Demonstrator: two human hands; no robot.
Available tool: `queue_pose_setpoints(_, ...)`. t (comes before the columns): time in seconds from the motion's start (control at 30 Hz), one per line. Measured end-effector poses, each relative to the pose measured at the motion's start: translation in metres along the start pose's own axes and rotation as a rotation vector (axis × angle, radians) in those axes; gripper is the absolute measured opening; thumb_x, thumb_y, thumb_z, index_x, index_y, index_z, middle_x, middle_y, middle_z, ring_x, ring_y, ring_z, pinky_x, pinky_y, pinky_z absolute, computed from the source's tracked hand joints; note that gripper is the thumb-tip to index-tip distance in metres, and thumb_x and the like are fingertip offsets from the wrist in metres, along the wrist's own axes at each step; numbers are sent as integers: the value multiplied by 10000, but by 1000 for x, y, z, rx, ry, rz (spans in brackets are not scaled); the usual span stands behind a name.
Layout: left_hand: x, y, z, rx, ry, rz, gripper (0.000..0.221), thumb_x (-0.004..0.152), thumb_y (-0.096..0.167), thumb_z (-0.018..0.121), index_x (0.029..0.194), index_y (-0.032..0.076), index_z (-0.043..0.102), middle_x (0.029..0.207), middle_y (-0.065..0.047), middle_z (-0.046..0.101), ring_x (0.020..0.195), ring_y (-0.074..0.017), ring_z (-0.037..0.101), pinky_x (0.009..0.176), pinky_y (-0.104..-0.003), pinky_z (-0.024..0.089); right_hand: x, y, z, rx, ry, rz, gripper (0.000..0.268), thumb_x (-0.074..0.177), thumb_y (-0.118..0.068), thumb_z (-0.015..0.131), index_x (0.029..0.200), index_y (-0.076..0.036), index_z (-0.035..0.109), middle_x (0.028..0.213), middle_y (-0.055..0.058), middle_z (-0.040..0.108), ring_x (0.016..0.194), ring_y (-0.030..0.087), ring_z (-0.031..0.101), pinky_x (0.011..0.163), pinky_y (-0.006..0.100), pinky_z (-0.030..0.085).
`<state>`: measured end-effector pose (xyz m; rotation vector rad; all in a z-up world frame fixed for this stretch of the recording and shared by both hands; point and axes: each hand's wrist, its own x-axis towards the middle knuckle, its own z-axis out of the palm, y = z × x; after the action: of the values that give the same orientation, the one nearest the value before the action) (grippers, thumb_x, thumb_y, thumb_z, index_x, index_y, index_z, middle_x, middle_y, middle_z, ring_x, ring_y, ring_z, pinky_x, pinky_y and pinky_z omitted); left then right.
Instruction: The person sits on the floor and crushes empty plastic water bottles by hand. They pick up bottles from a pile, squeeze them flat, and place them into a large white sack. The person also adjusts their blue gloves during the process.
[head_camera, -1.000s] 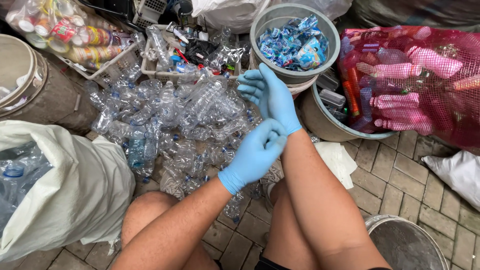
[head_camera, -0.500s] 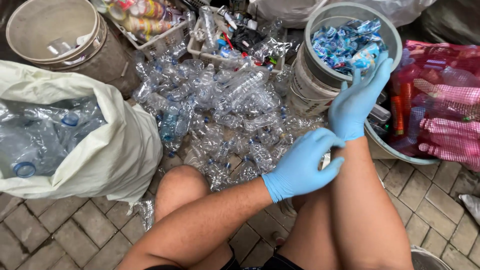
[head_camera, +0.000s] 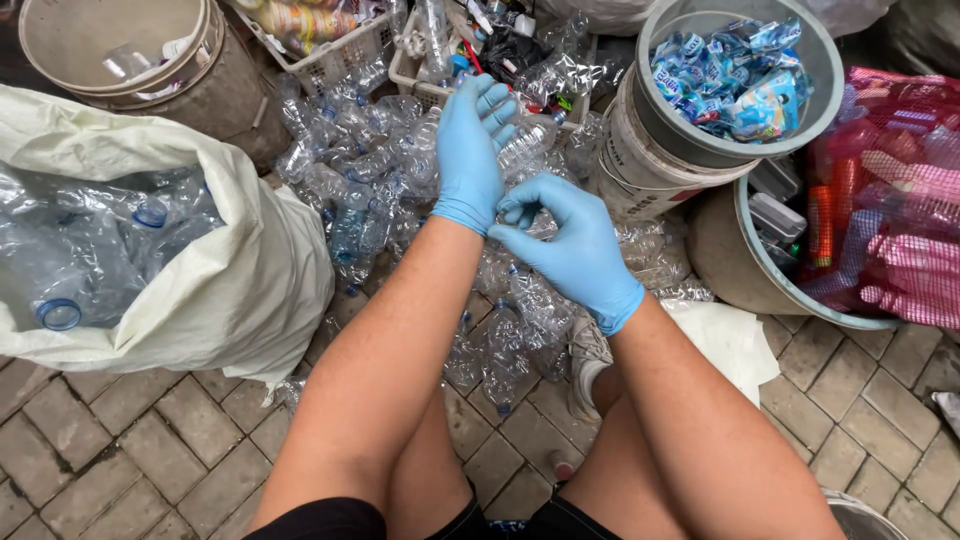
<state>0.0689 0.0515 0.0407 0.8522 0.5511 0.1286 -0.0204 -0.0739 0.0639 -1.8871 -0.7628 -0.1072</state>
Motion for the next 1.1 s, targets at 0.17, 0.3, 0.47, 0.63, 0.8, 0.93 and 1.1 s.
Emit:
queue_pose_setpoints(0.17,-6,8,-2,-1,8,64,392,920,325,510,1188,79,656,1117,-102,727,995,-223,704,873,-354,536,-2,4,13,-47,-6,-140,135,904,-108,800,980,-89,690,900,42,670,811,176,631,803,307,483)
queue_pose_setpoints(0.3,-1,6,-5,-19,26,73,375,923,316,509,1180,89,661,1096,-90,727,962,-210,700,856,-350,529,-1,1,19,-91,32,-202,74,924,-76,773,972,-82,716,883,51,692,800,197,643,809,327,477)
queue_pose_setpoints(0.47,7,-1,-9,-12,27,124,353,927,322,525,1164,98,662,1060,-85,732,947,-211,692,872,-369,532,-1,3,22,-206,52,-221,70,920,-48,744,950,-84,691,908,55,685,833,227,641,835,354,462)
queue_pose_setpoints(0.63,4,7,-6,-6,37,119,318,922,305,533,1139,114,666,1031,-58,732,907,-180,677,851,-350,518,-1,-4,27,-233,92,-210,106,864,32,645,897,-59,601,929,81,653,868,257,605,845,359,437)
queue_pose_setpoints(0.8,3,17,-5,-2,36,239,306,944,282,533,1145,89,661,1041,-74,727,891,-180,677,815,-335,532,-1,-6,41,-263,295,-317,164,789,86,623,866,-55,586,915,78,690,853,273,623,844,400,446)
queue_pose_setpoints(0.93,-4,21,-7,99,-4,336,321,977,308,491,1144,97,667,1051,-69,735,912,-177,692,833,-342,564,-3,-5,38,34,247,35,160,794,64,589,882,-69,602,939,51,680,889,158,645,862,292,516)
queue_pose_setpoints(1.1,6,18,-11,232,-133,583,241,985,244,536,1111,94,675,1002,-64,749,914,-169,711,888,-314,585,4,-12,23,178,-176,347,133,906,-105,629,934,-167,514,748,-73,400,691,67,352,652,232,340)
